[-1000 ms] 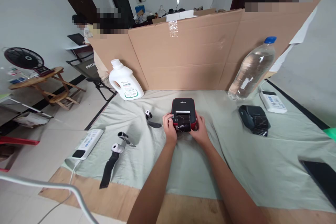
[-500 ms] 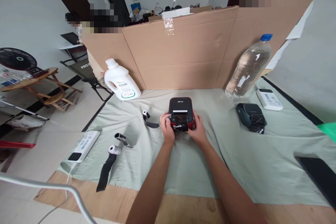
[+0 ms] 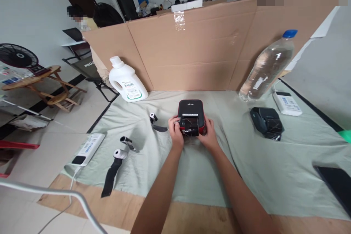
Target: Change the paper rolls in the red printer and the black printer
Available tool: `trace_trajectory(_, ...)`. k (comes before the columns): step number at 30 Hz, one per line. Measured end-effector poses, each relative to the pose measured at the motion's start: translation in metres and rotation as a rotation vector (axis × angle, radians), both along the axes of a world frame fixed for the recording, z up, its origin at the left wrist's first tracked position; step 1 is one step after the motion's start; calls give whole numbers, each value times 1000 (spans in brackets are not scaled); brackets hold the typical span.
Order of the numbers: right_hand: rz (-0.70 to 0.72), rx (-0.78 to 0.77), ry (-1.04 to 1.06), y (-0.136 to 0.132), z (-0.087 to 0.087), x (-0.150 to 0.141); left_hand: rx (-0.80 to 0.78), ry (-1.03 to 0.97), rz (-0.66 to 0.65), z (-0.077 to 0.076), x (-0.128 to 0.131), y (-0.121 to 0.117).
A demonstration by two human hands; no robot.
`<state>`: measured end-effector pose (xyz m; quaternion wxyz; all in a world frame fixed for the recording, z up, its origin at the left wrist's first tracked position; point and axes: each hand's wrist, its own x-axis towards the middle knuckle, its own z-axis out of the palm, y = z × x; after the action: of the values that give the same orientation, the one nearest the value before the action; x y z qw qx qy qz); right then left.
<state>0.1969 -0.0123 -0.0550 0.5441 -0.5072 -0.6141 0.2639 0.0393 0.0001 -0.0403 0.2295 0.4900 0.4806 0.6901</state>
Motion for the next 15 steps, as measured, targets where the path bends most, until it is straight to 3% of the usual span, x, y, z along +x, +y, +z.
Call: trace_trajectory(15,3,-25,-13,-1,4,1,-12,-52,-9,-2,0,5)
